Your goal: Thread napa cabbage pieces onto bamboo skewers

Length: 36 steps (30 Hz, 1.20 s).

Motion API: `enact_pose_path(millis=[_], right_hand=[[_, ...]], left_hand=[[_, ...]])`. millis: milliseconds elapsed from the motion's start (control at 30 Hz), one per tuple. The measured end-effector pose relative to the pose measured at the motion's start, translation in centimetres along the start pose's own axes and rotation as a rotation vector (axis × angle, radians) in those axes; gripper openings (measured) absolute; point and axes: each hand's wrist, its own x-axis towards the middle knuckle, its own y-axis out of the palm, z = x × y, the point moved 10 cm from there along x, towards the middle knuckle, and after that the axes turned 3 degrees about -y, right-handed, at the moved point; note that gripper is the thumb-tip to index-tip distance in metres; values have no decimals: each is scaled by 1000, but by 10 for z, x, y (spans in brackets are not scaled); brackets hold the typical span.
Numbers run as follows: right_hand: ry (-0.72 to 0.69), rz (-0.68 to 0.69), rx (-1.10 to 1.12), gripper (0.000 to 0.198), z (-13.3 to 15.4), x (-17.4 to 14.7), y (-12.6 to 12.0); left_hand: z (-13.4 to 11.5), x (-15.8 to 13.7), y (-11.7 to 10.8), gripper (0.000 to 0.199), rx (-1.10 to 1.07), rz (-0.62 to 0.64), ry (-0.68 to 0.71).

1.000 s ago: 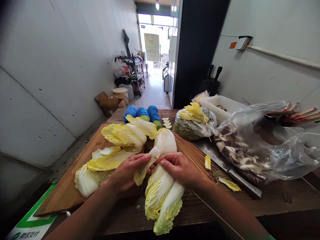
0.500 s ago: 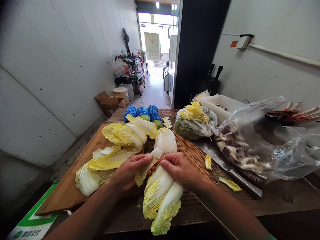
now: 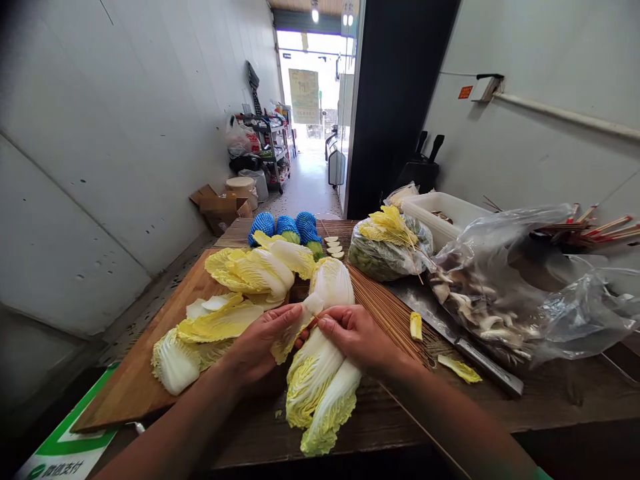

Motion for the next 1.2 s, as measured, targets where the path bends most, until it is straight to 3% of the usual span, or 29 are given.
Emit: enact_pose_path(millis=[333,1000,1200], right_hand=[[21,16,-11,32,-1,1,1],[-42,-58,5,29,-4,1,-6],[12,50,60,31,-8,9,-5]], left_hand=[[-11,0,-9,26,-21,-67,87],[-6,-3,-1,21,72,-13,45],[-10,0,-3,22,-20,-35,53]])
